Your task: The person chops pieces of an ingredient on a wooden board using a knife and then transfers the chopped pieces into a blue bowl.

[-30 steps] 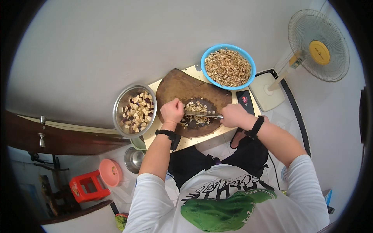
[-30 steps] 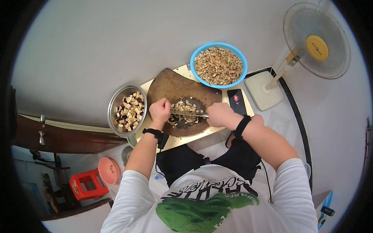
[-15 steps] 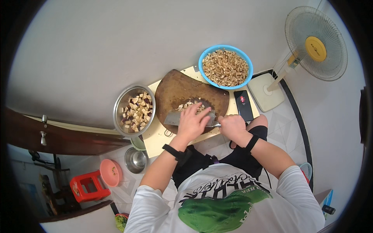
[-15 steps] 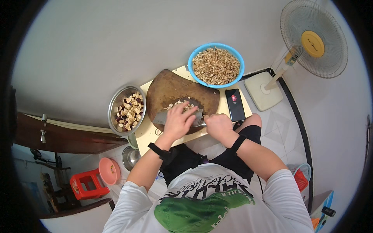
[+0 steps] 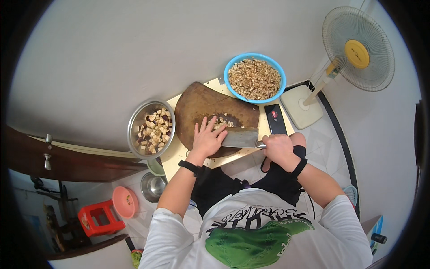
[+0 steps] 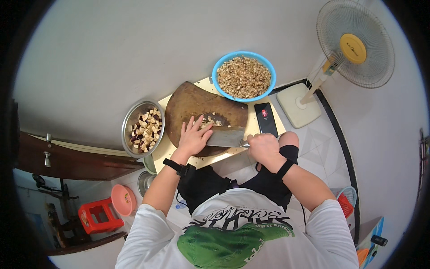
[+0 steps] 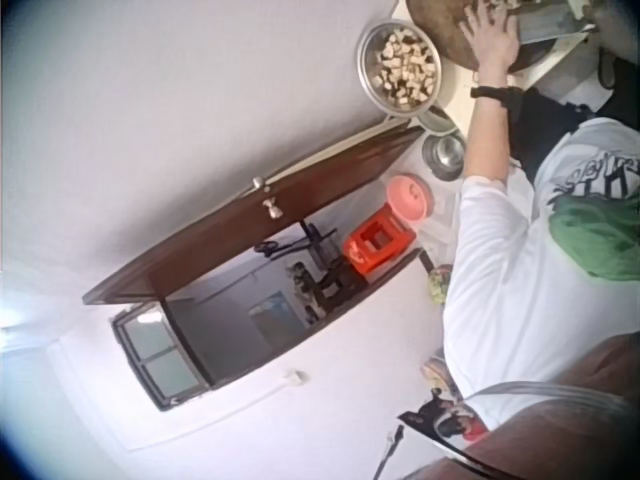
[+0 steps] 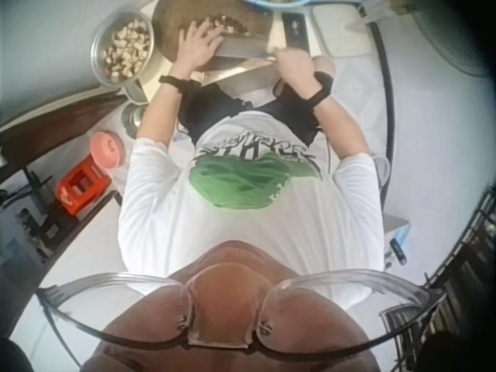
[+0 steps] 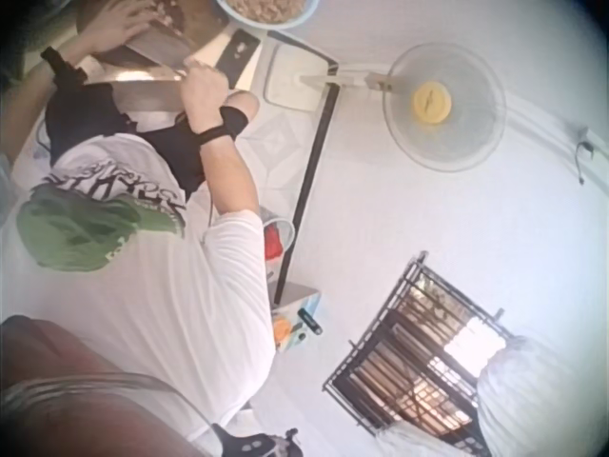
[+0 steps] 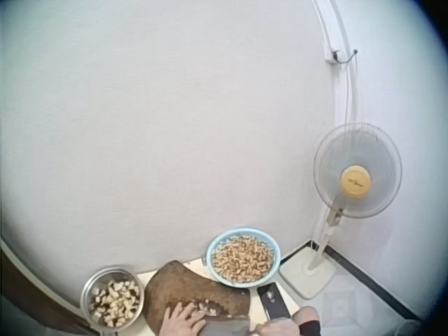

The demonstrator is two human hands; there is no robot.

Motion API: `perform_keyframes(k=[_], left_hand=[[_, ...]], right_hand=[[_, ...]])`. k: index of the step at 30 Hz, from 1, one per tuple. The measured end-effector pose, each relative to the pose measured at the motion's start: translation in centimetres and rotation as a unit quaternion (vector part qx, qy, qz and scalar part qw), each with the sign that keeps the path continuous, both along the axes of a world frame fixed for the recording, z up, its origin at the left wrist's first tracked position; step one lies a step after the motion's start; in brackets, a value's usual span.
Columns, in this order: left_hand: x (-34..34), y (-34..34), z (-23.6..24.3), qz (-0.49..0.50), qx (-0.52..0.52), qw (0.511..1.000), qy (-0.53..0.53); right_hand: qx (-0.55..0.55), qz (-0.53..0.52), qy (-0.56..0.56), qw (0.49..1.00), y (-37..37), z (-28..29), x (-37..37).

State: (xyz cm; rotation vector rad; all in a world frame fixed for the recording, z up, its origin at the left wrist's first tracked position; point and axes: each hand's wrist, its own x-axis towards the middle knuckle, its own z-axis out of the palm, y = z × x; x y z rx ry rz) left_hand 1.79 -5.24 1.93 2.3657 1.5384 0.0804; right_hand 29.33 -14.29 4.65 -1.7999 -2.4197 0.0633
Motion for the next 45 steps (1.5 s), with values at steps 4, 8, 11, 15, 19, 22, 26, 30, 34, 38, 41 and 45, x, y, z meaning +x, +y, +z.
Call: perform_keyframes(k=[4,8,11,15,19,22,26,30,34,38,41,45], left_hand=[[-0.7,0.9,-0.8,0.01,-0.01,1.0,0.028],[-1.3,1.8,-1.7,-0.008,-0.013,1.0,0.027],[-2.0,2.7,-2.6,-0.003,-0.011,1.0,-0.007],[-4.2,4.5,-3.2,0.112,0.085,0.976,-0.169],[-4.0,4.2,-1.3,0.224,0.144,0.933,-0.244],[-3.2,3.3,-0.9,0.211,0.136,0.92,-0.302],[-1.8,2.8,-0.9,0.15,0.163,0.93,-0.293],[-0.5,3.9,-0.6,0.093,0.221,0.92,-0.309],[-0.3,4.2,-1.1,0.103,0.218,0.927,-0.288],[0.1,2.1,-2.0,0.092,0.196,0.932,-0.291],[0.9,0.3,-2.3,0.091,0.142,0.93,-0.326],[1.0,-1.9,-3.3,0.036,0.16,0.931,-0.325]], right_hand=[[-0.005,-0.018,-0.009,1.0,-1.0,-0.4,1.6],[-0.005,-0.038,-0.02,0.999,-2.1,-0.3,2.8],[-0.014,-0.05,-0.017,0.999,-2.6,0.7,2.9],[-0.063,-0.094,0.017,0.993,-2.2,3.1,1.9],[-0.33,-0.186,0.301,0.875,-1.2,-0.1,2.7],[-0.441,-0.208,0.5,0.716,-0.2,0.3,1.3],[-0.445,-0.215,0.583,0.645,1.1,1.6,-1.6],[-0.448,-0.222,0.579,0.644,2.6,1.1,-3.2],[-0.456,-0.217,0.577,0.641,3.3,1.2,-4.7],[-0.456,-0.218,0.581,0.638,4.3,0.7,-5.9],[-0.449,-0.22,0.584,0.639,4.8,0.0,-6.6],[-0.419,-0.231,0.595,0.646,5.6,-0.1,-7.3]])
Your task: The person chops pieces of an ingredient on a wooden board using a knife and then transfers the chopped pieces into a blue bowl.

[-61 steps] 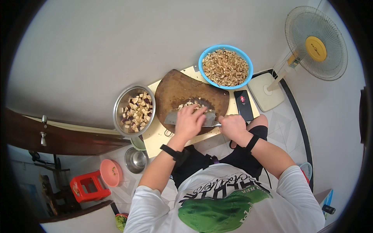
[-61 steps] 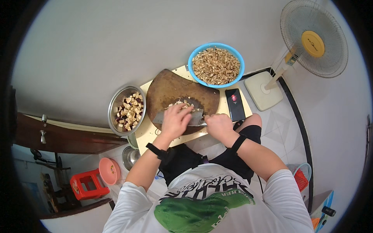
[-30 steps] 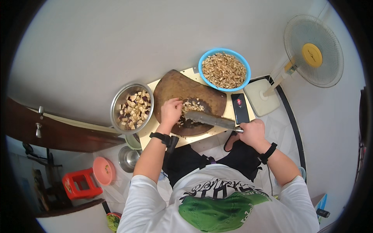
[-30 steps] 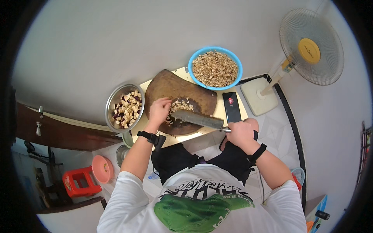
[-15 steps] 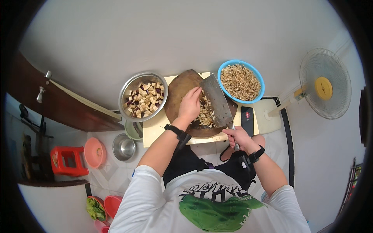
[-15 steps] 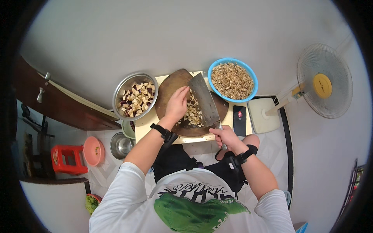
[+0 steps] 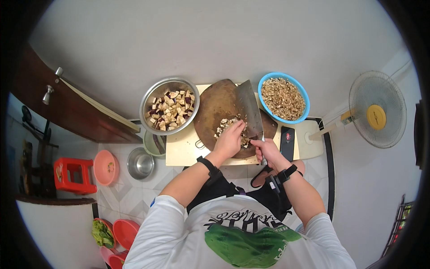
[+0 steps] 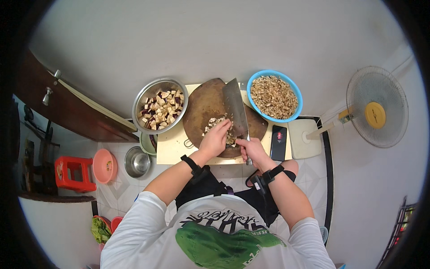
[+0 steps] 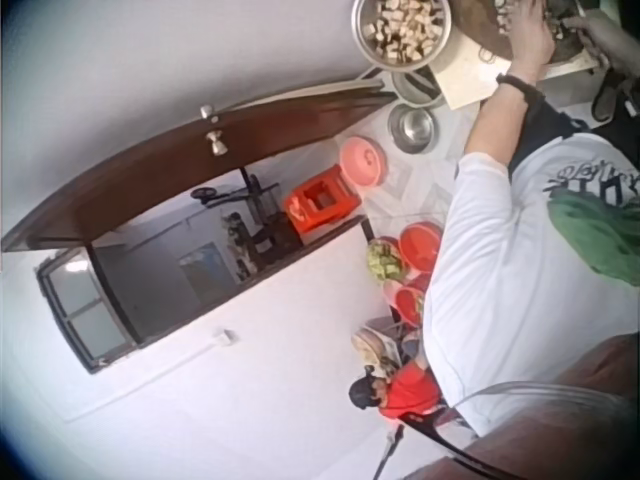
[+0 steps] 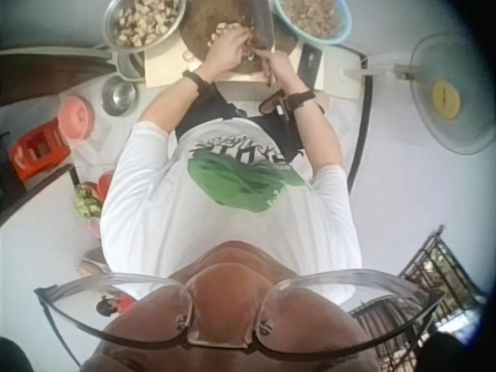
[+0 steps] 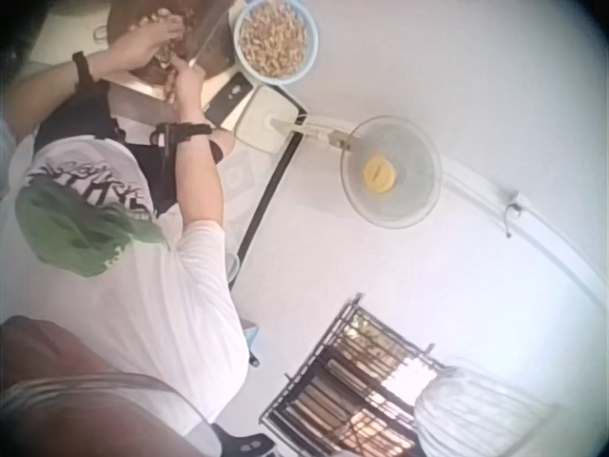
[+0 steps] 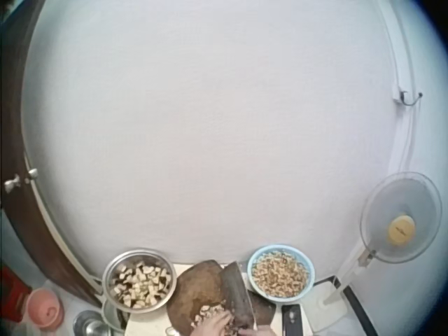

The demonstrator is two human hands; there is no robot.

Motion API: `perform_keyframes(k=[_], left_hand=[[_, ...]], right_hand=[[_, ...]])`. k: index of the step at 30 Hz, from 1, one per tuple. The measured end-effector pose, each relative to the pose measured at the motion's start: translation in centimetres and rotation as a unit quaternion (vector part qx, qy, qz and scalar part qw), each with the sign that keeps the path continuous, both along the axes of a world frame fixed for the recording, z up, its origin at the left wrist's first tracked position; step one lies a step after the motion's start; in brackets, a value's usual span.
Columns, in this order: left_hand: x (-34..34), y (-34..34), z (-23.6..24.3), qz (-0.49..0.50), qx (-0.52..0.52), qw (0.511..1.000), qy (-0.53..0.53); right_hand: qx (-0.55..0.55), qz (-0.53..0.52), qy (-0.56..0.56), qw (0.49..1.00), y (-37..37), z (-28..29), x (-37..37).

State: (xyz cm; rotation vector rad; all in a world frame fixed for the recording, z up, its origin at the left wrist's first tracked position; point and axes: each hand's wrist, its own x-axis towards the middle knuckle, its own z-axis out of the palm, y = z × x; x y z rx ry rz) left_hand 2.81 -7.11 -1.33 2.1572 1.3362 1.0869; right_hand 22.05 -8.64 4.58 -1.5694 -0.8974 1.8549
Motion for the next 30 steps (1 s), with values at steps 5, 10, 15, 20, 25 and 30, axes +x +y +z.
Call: perform_keyframes(k=[5,10,15,20,25,30], left_hand=[[-0.7,0.1,0.1,0.007,-0.031,0.998,0.058],[1.1,1.7,1.4,0.091,0.046,0.995,-0.006],[0.2,-0.8,-0.9,-0.039,0.031,0.991,0.12],[-2.0,-1.3,-2.5,0.099,0.005,0.994,0.053],[-1.6,-1.7,-2.2,0.119,-0.1,0.985,0.078],[-1.2,-1.8,-3.4,0.133,-0.083,0.985,0.07]], right_hand=[[0.041,0.009,-0.062,0.997,0.6,0.1,0.3],[0.065,0.032,-0.08,0.994,0.4,0.3,-0.2],[0.077,-0.024,-0.098,0.992,0.7,-0.2,2.1],[0.091,0.011,-0.227,0.969,-2.4,-0.2,6.1],[0.058,-0.004,-0.22,0.974,-5.6,-1.9,5.4],[0.056,0.031,-0.238,0.969,-5.7,-3.8,1.7]])
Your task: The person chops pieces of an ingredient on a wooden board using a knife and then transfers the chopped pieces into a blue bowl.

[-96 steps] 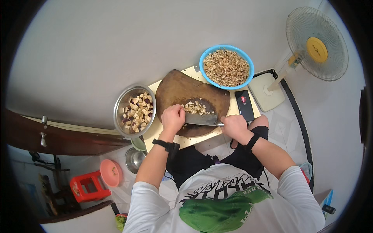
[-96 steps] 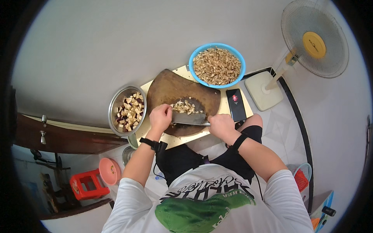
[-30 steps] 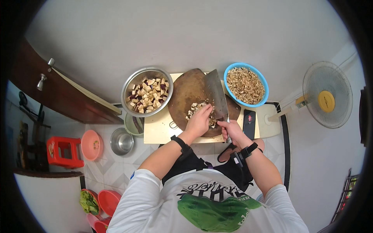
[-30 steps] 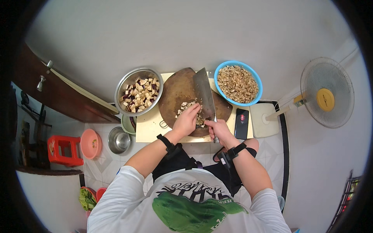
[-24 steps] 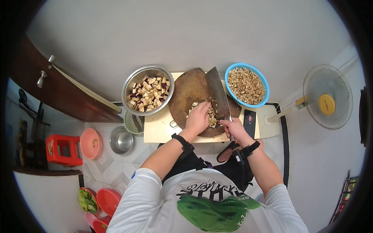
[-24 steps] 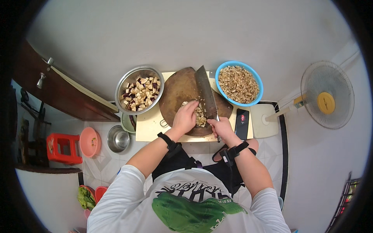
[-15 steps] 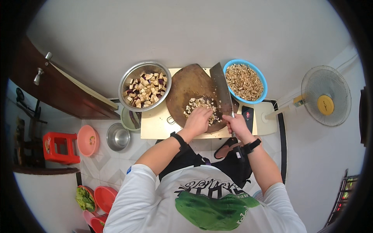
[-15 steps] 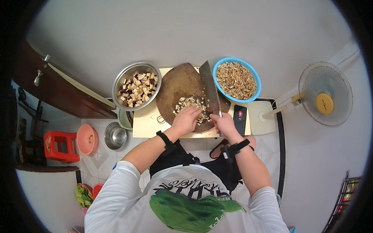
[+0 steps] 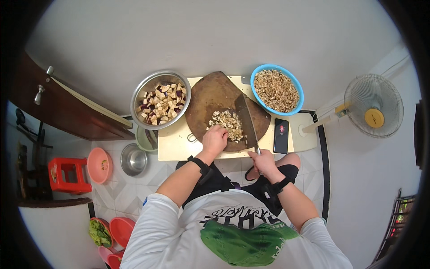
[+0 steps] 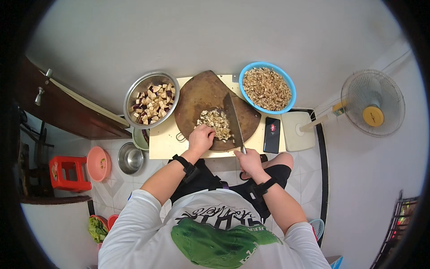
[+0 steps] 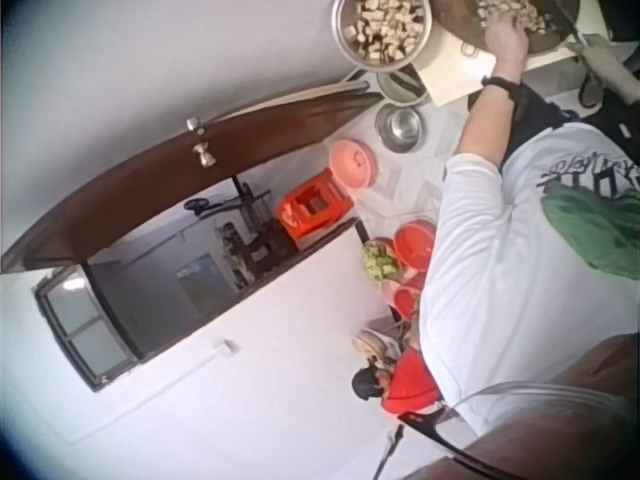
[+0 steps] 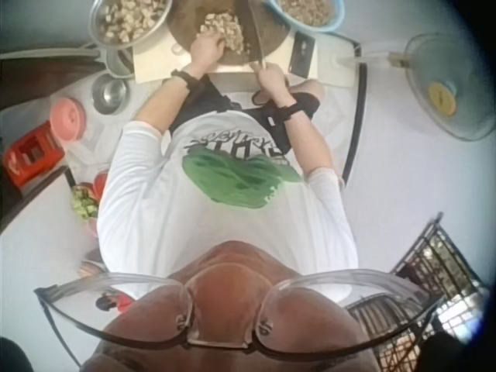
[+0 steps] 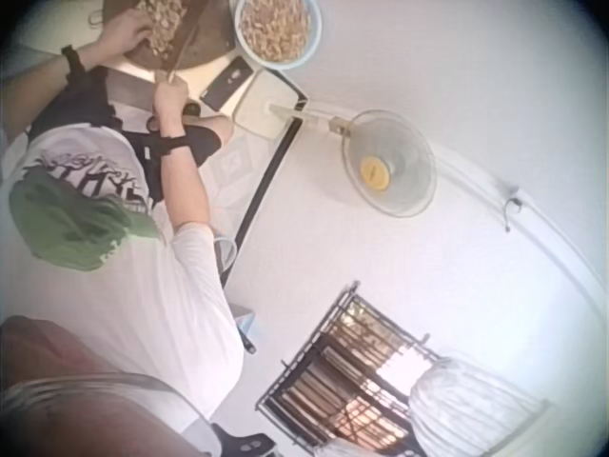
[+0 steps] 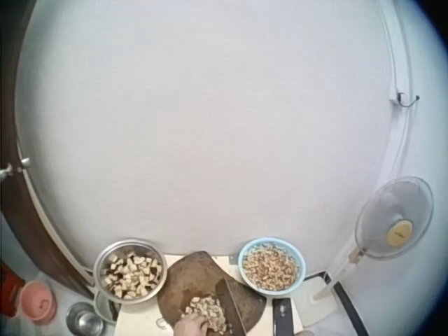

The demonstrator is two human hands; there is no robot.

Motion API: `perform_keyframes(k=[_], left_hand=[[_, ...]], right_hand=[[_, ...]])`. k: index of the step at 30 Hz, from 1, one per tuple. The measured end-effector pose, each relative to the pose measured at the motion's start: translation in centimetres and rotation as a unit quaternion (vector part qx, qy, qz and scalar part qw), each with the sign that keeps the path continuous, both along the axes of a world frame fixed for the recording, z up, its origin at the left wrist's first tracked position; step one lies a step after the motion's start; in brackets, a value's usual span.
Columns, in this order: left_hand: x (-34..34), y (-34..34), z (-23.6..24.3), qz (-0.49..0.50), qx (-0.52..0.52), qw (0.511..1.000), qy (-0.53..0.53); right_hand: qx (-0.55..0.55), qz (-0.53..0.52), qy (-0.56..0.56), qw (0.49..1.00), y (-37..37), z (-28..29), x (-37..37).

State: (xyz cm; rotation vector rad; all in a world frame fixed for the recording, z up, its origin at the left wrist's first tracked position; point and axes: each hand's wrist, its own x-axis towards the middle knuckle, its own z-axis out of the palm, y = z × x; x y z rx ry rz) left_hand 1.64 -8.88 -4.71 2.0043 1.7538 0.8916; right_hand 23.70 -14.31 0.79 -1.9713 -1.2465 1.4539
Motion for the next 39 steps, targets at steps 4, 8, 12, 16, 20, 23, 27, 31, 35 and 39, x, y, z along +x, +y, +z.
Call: perform_keyframes(k=[4,8,12,16,20,23,27,31,35,39], left_hand=[[-0.6,0.4,0.8,0.023,0.044,0.997,-0.051],[-2.6,2.4,3.3,0.062,-0.065,0.996,-0.012],[-4.3,4.9,4.3,0.054,0.048,0.997,-0.009],[-4.6,7.2,6.8,0.032,0.018,0.999,-0.028],[-4.3,7.6,9.3,-0.011,-0.091,0.996,0.006],[-5.2,8.8,9.1,0.014,-0.047,0.999,0.01],[-5.9,10.6,8.2,0.028,0.142,0.989,0.044],[-5.0,11.3,7.9,-0.056,-0.012,0.996,0.072],[-3.1,10.4,10.0,-0.06,-0.073,0.986,0.14],[-2.4,10.1,11.1,-0.062,0.027,0.983,0.172]], right_hand=[[0.023,0.029,-0.007,0.999,1.4,0.8,-1.1],[0.118,0.088,-0.135,0.98,3.8,0.9,0.9],[0.128,0.133,-0.211,0.96,6.1,0.3,1.9],[0.052,0.209,-0.253,0.943,6.8,1.9,2.1],[0.1,0.256,-0.287,0.918,7.6,4.0,2.9],[0.137,0.275,-0.312,0.899,9.0,5.6,2.2],[0.16,0.31,-0.353,0.868,10.7,5.2,1.5],[0.151,0.333,-0.334,0.868,10.3,4.2,2.8],[0.133,0.336,-0.312,0.879,9.9,3.9,4.1],[0.141,0.348,-0.284,0.882,9.9,4.7,4.4]])
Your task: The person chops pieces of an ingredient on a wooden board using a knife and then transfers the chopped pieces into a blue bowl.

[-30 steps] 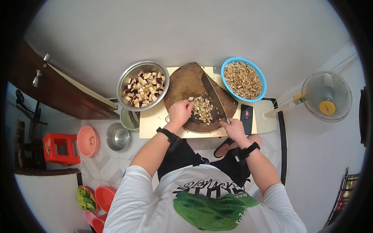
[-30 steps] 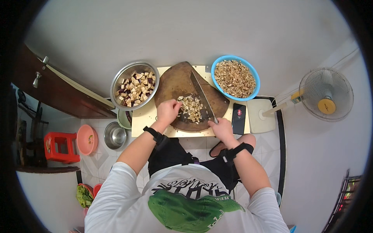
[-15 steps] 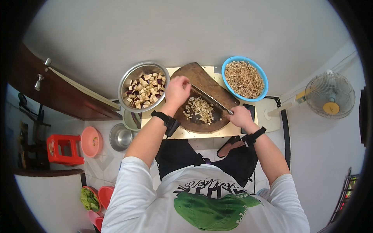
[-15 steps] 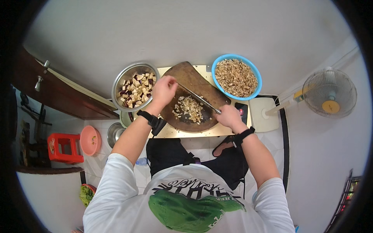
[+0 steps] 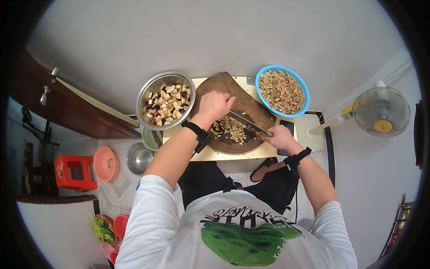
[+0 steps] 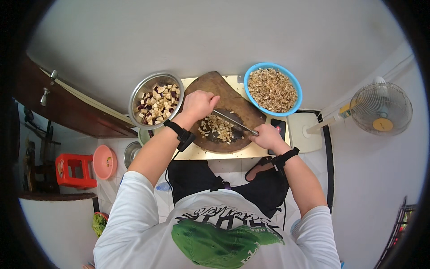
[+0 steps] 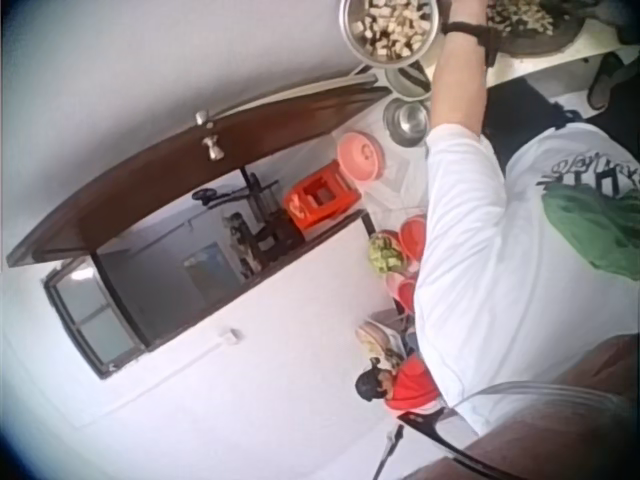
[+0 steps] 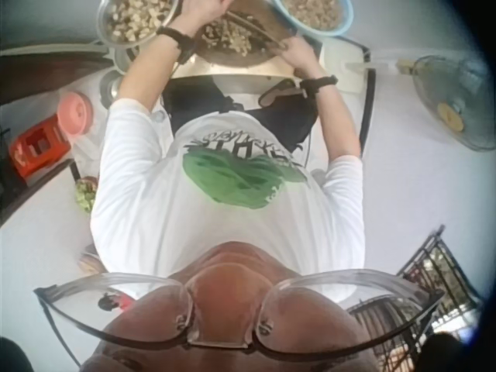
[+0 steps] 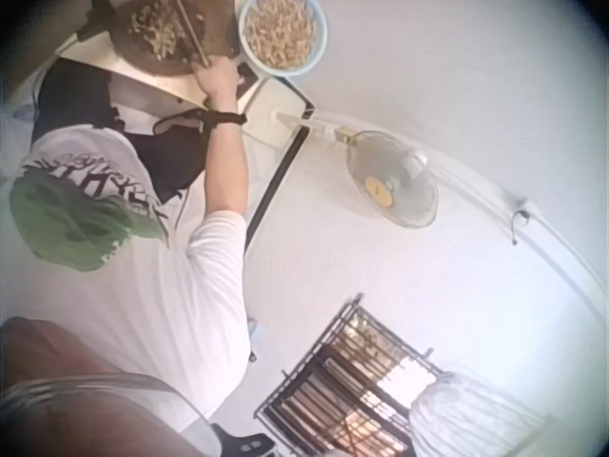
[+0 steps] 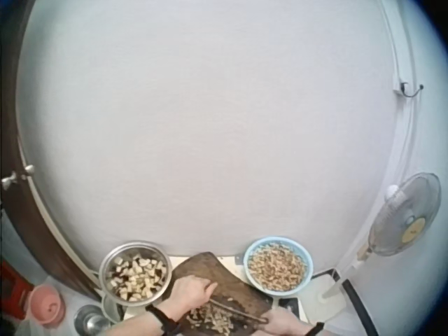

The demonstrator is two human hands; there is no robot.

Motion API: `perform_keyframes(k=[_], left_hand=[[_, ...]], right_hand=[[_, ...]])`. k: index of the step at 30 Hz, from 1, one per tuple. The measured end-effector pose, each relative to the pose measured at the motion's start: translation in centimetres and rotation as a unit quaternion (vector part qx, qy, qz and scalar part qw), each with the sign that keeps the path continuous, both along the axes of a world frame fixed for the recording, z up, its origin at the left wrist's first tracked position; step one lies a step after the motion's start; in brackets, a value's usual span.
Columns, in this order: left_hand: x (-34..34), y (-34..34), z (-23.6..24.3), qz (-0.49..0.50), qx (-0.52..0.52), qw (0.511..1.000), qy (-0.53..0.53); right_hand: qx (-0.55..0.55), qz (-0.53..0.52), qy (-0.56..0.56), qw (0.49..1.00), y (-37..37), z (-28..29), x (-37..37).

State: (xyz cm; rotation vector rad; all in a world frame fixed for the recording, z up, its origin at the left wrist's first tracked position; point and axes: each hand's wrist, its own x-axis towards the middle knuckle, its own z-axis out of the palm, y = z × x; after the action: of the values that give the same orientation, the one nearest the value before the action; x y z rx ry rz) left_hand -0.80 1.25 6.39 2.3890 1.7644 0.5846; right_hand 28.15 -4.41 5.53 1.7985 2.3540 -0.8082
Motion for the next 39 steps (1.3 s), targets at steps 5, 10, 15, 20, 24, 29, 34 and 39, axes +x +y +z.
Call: perform_keyframes(k=[5,10,15,20,24,29,34,39], left_hand=[[-0.4,-1.4,-0.4,0.031,-0.013,0.999,-0.009],[-1.0,-2.0,-2.3,0.051,-0.014,0.999,-0.015],[-1.3,-2.0,-3.2,0.055,-0.01,0.998,-0.016],[-1.3,-1.9,-4.6,0.055,-0.011,0.997,-0.049],[-4.1,-1.4,-7.7,0.077,-0.012,0.988,-0.133],[-5.4,0.3,-8.4,0.047,-0.016,0.985,-0.165],[-4.9,-0.1,-8.2,0.029,-0.011,0.989,-0.144],[-2.8,-1.3,-5.9,-0.011,0.0,0.998,-0.067]], right_hand=[[-0.01,0.023,0.002,1.0,0.1,-0.2,-0.2],[-0.002,0.044,-0.008,0.999,0.3,-1.0,-0.9],[0.004,0.042,-0.016,0.999,0.4,-1.2,-1.4],[-0.014,0.041,-0.062,0.997,0.7,-0.8,-1.8],[-0.038,0.067,-0.115,0.99,1.2,5.4,-5.4],[-0.085,0.065,-0.129,0.986,1.7,7.7,-6.9],[-0.078,0.05,-0.109,0.99,0.1,4.9,-5.9],[-0.092,-0.028,-0.068,0.993,-2.5,-0.2,-4.1]])
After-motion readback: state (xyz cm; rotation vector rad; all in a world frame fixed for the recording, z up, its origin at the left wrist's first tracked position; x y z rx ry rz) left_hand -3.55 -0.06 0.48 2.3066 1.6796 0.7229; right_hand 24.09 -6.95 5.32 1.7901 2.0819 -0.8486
